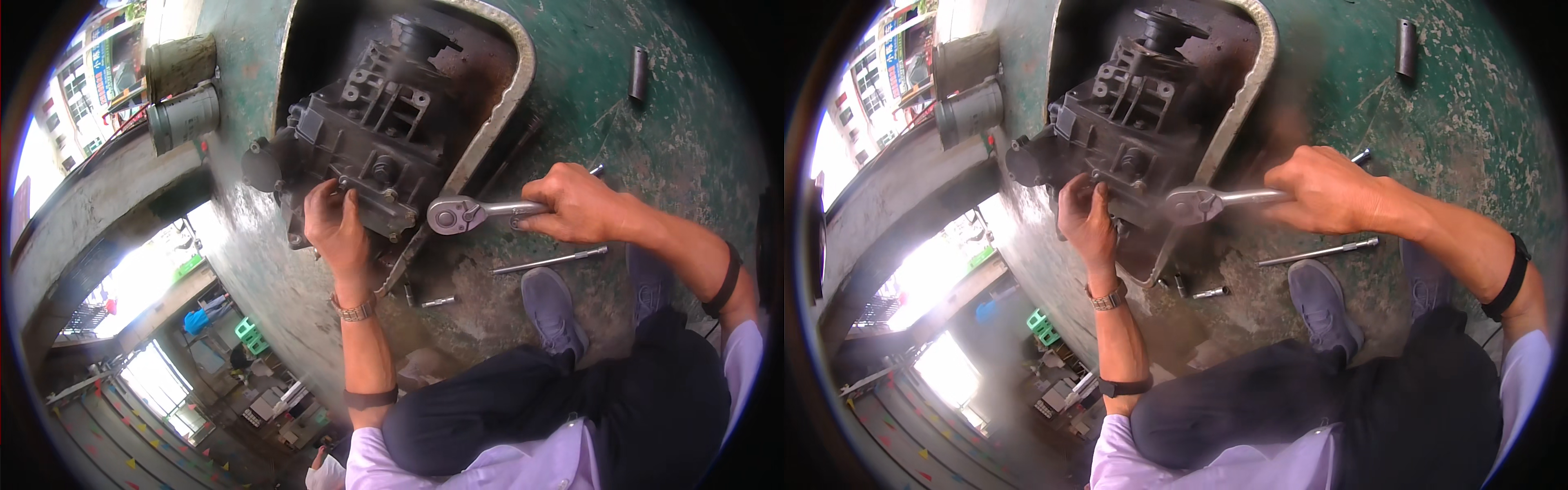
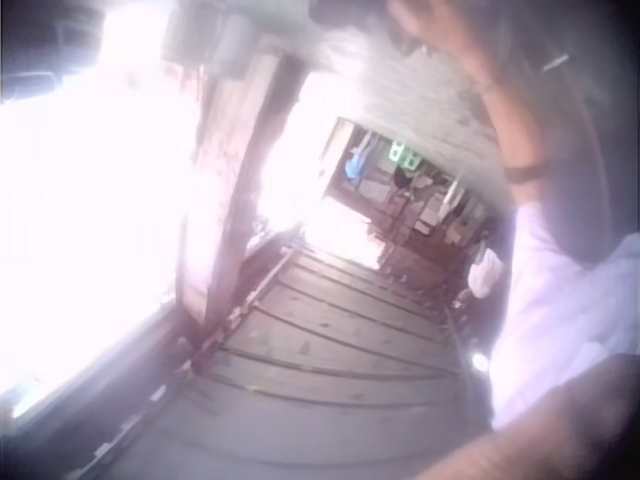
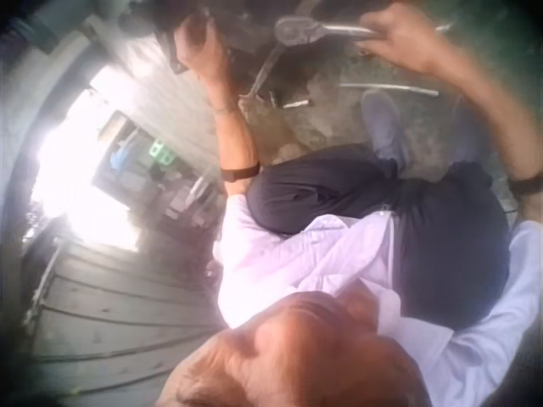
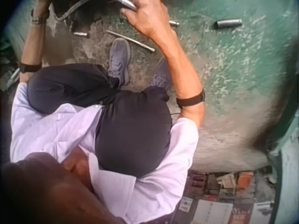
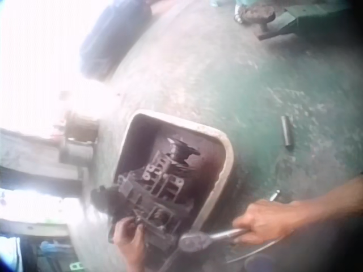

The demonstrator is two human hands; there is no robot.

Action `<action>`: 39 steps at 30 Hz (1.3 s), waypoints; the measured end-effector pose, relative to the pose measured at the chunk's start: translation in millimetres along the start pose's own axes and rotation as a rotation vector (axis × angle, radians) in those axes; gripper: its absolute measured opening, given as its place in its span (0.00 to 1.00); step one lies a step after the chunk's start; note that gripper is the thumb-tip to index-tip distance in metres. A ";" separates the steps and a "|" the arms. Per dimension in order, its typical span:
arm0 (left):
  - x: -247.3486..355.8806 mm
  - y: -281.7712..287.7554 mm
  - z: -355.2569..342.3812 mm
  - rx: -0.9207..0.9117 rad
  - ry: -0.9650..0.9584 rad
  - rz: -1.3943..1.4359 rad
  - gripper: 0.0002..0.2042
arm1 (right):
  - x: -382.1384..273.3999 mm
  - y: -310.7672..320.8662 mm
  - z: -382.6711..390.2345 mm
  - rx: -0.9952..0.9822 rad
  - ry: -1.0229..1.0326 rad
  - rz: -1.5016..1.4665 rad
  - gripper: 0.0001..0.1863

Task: The person uses a ratchet wrench to loosen and remove bolts from a mechanical component placed in a metal tray. They then flip the component over and continue working on the opposite side.

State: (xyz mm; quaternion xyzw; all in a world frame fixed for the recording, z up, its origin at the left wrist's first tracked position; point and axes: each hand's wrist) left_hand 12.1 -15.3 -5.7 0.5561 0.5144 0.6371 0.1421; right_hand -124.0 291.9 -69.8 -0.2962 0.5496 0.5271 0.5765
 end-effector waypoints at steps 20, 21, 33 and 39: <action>10.4 9.0 -14.0 -0.016 0.482 0.322 0.23 | -17.0 -18.1 -9.2 -0.016 -0.026 -0.038 0.19; 12.2 9.8 -14.5 -0.003 0.495 0.340 0.26 | -21.8 -23.8 -15.8 0.022 0.031 -0.069 0.20; 25.0 22.7 -9.0 -0.075 0.532 0.394 0.39 | -60.1 -75.9 -69.0 0.192 0.124 -0.147 0.16; 23.5 19.0 -6.2 -0.018 0.642 0.631 0.39 | -66.8 -80.1 -69.0 0.235 0.168 -0.136 0.12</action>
Point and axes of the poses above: each hand's wrist, its own z-axis away from the middle knuckle, its own y-axis out of the back of the hand, x = y × z, and after that the axes turned 1 degree about -y, right-handed
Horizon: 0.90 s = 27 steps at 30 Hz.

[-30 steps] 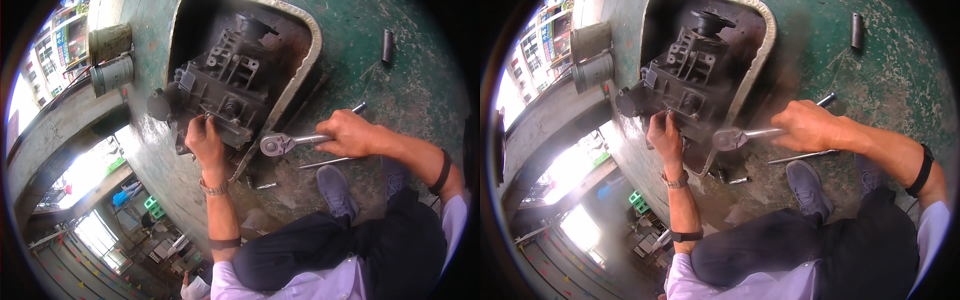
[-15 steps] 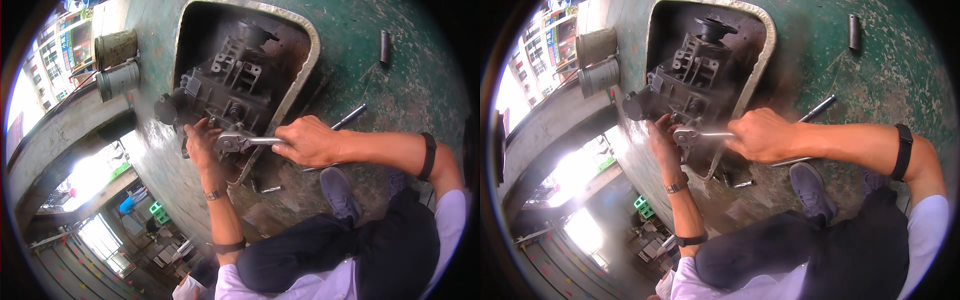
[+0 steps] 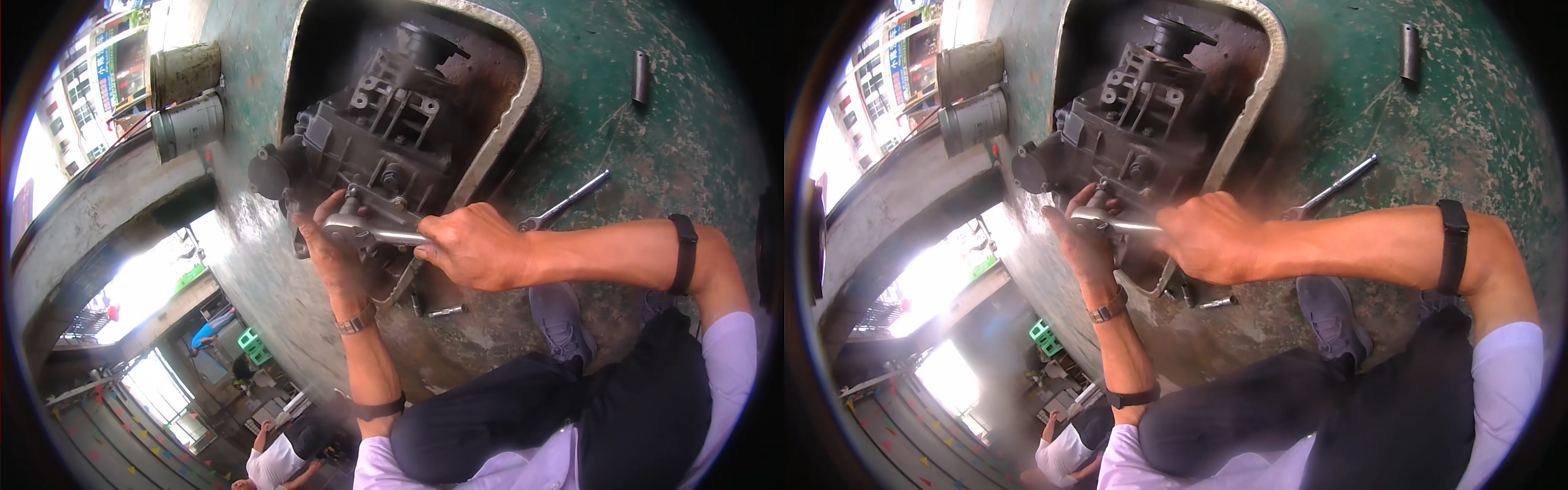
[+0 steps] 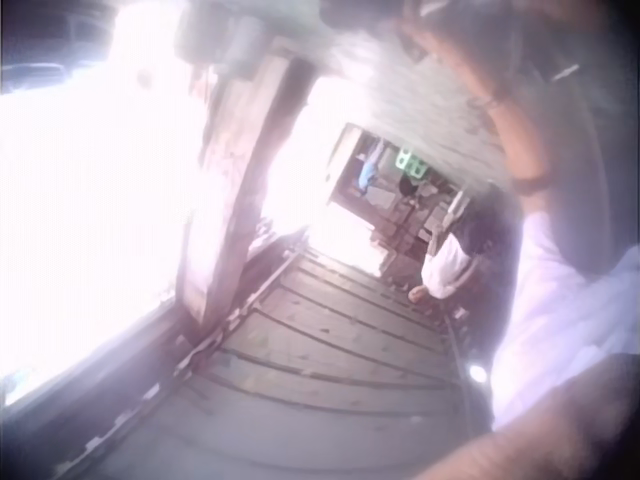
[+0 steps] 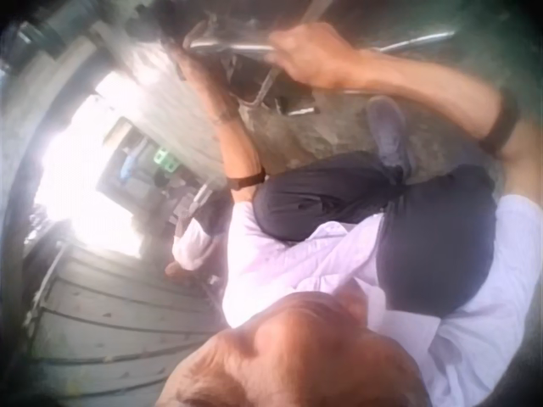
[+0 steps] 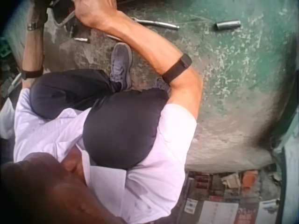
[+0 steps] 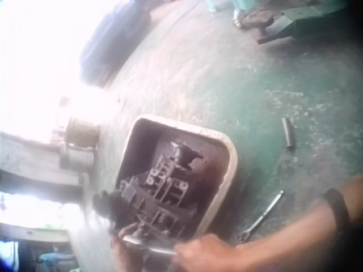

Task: The person uses a ratchet wrench to loosen and remove bolts from a mechanical component placed in a metal tray. They then flip the component over and continue working on the opposite side.

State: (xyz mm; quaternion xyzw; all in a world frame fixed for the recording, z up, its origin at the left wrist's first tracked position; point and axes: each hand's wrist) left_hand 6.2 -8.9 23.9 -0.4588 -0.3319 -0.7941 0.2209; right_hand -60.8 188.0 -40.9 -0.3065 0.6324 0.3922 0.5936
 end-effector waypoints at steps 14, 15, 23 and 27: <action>1.0 7.2 -0.3 -0.135 -0.137 -0.202 0.28 | -10.2 -20.2 -11.8 -0.051 -0.186 -0.251 0.16; 2.4 8.2 -0.6 -0.116 -0.138 -0.248 0.28 | -9.6 -23.2 -11.6 -0.050 -0.195 -0.283 0.16; 1.6 14.7 -8.7 -0.102 -0.143 -0.273 0.23 | -0.2 -33.7 -17.0 -0.189 -0.155 -0.317 0.17; 3.4 15.6 -10.9 -0.116 -0.082 -0.275 0.21 | 2.4 -23.9 -15.7 -0.299 -0.220 -0.406 0.19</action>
Point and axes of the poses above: each hand's wrist, its own z-axis away from the middle knuckle, its own y-axis out of the back of the hand, x = y × z, and after that the axes turned 1 degree about -y, right-handed
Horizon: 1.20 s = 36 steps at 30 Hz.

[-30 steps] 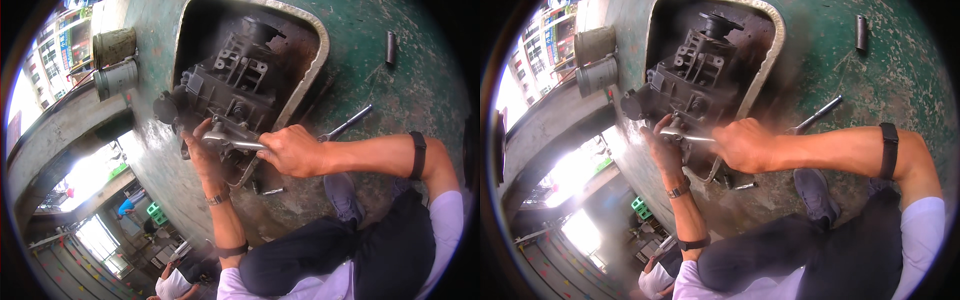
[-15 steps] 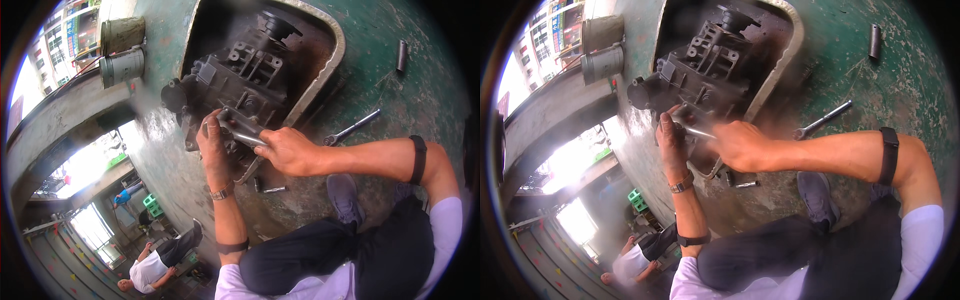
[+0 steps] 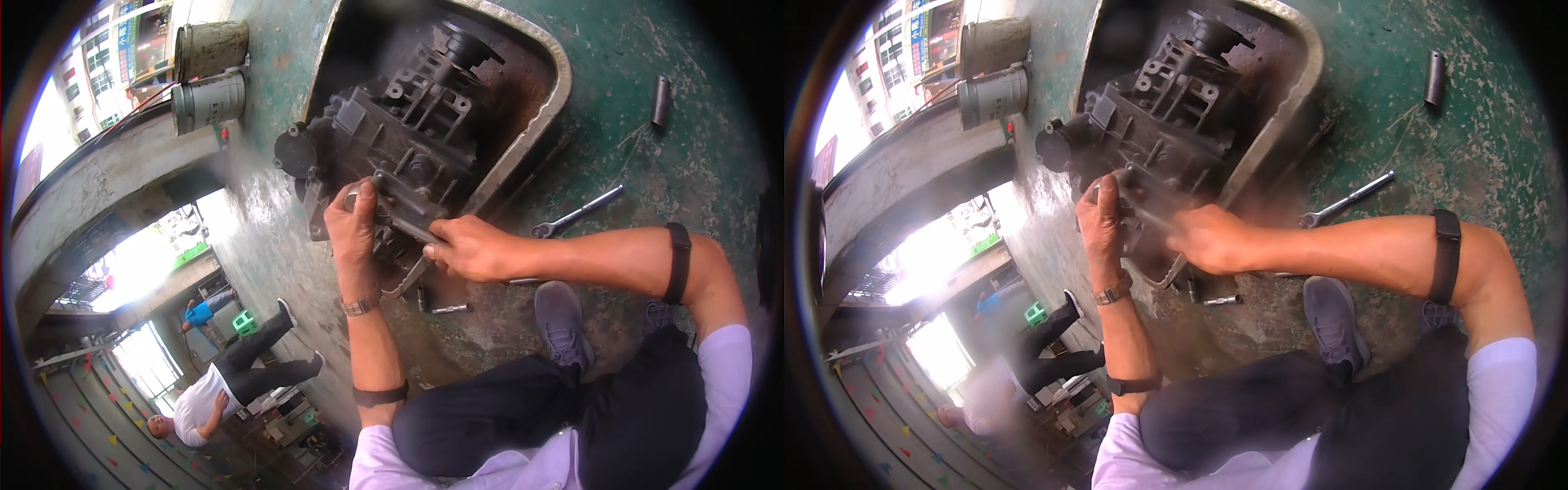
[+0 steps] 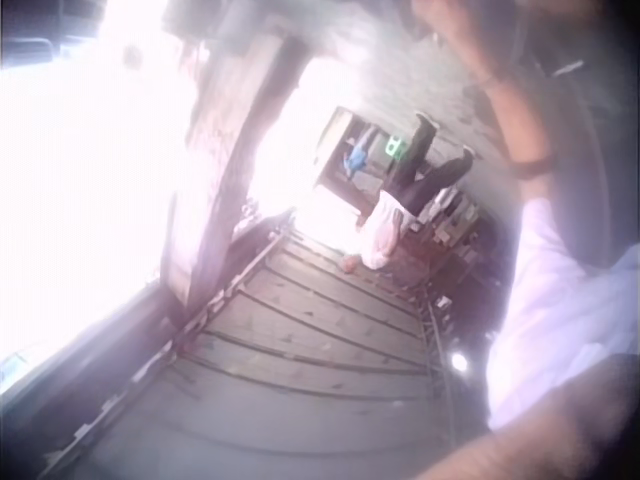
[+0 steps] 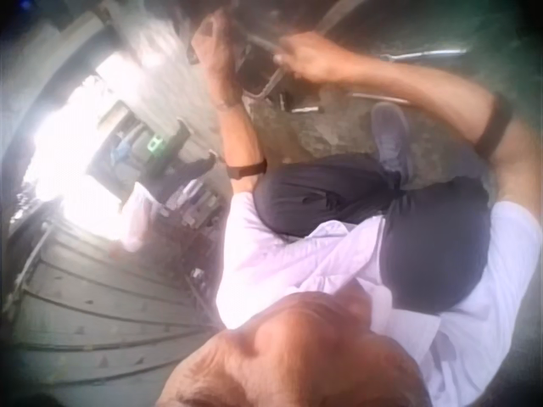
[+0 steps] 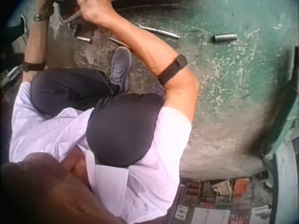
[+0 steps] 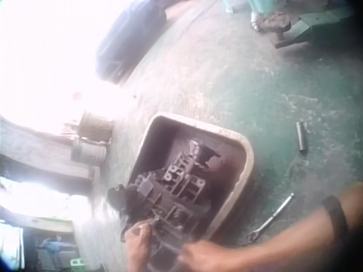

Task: The person uses a ratchet wrench to loosen and remove bolts from a mechanical component placed in a metal tray. They then flip the component over and continue working on the opposite side.

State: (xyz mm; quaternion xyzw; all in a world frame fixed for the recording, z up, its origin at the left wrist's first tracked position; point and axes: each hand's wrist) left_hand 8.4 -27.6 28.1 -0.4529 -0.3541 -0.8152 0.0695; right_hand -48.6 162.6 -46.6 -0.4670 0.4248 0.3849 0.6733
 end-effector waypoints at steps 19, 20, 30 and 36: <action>-4.9 -15.9 -5.1 0.085 -0.063 0.077 0.12 | 14.0 100.9 46.1 -0.108 -0.261 -0.221 0.14; -4.9 -16.0 -5.4 0.094 -0.050 0.110 0.13 | 6.6 114.4 43.4 -0.077 -0.171 -0.217 0.13; -9.0 -30.2 5.4 0.220 -0.229 0.016 0.27 | -125.6 166.3 -64.9 0.449 0.103 0.033 0.19; -13.9 -25.9 9.1 0.105 -0.033 0.297 0.28 | -97.8 160.5 -35.4 0.588 0.151 0.162 0.19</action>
Point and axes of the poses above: each hand's wrist, its own z-axis away from the middle knuckle, its own y-axis out of the back of the hand, x = y × z, and after that the axes turned 1 degree about -y, right-handed
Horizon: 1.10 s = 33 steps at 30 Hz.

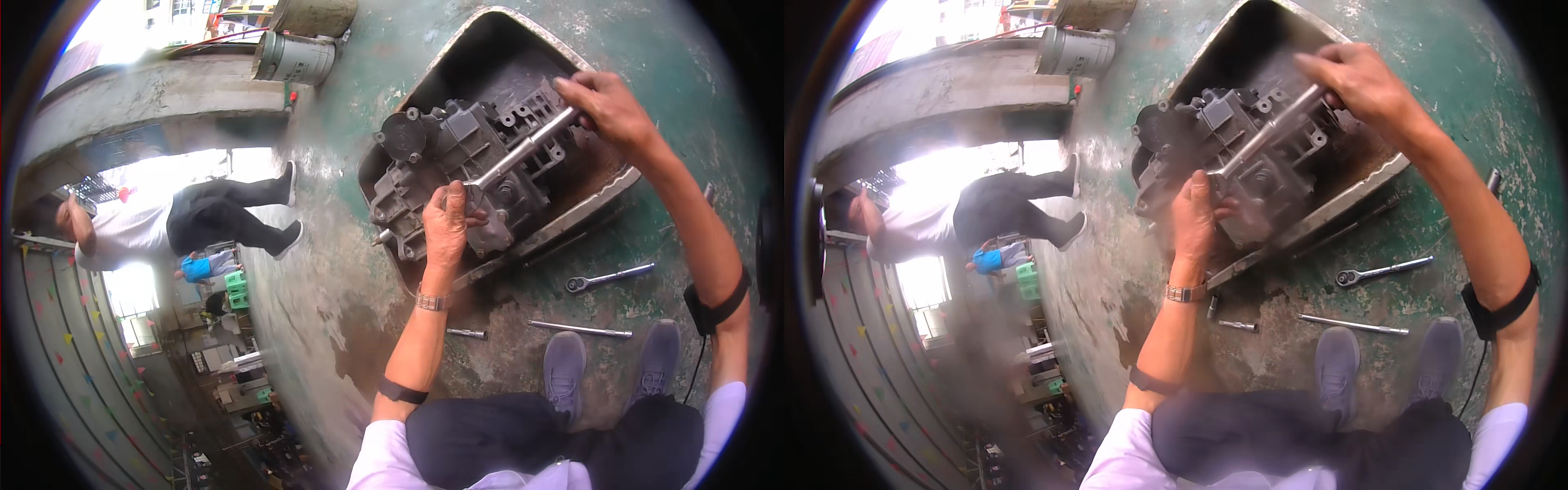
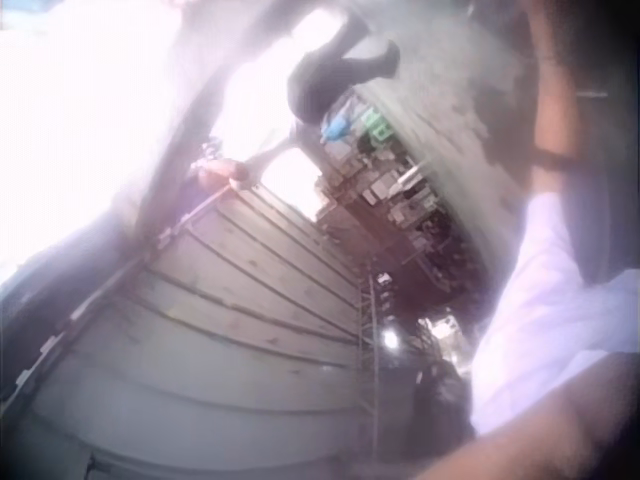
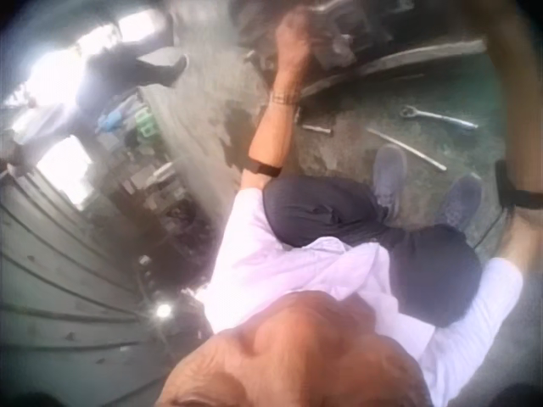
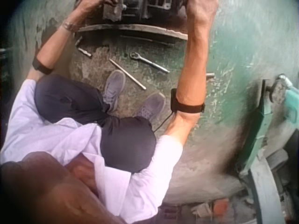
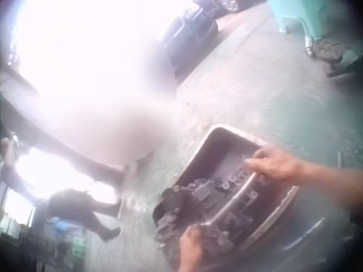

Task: The person uses a ratchet wrench to loosen and remove bolts from a mechanical component placed in a metal tray. They then flip the component over and continue working on the opposite side.

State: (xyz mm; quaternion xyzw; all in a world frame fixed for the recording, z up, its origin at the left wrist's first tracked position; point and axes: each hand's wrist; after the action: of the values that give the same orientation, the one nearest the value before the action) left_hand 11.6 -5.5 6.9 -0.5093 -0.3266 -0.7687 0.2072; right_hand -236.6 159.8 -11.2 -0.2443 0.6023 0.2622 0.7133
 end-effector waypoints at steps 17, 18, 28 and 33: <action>23.7 -16.0 -14.4 0.143 -0.009 -0.512 0.18 | 97.2 -109.5 162.8 -0.947 -0.387 0.141 0.18; 22.9 -15.8 -14.6 0.154 -0.035 -0.519 0.18 | 102.3 -114.2 161.6 -0.924 -0.364 0.100 0.18; 17.1 -15.3 -14.1 0.193 -0.087 -0.352 0.18 | 103.9 -24.4 127.4 -0.718 -0.455 0.017 0.15; 14.9 -13.1 -13.5 0.173 -0.088 -0.339 0.22 | 76.9 19.0 86.7 -0.494 -0.238 0.099 0.11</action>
State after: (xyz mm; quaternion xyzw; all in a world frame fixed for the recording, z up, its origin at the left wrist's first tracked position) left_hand -11.6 -5.7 13.2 -0.4604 -0.4812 -0.7388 0.1034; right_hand -175.4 237.7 -74.3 -0.3484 0.4432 0.4624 0.6844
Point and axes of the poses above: each hand's wrist, its own z-axis away from the middle knuckle, its own y-axis out of the back of the hand, x = y × z, and after that the axes turned 1 degree about -y, right-handed
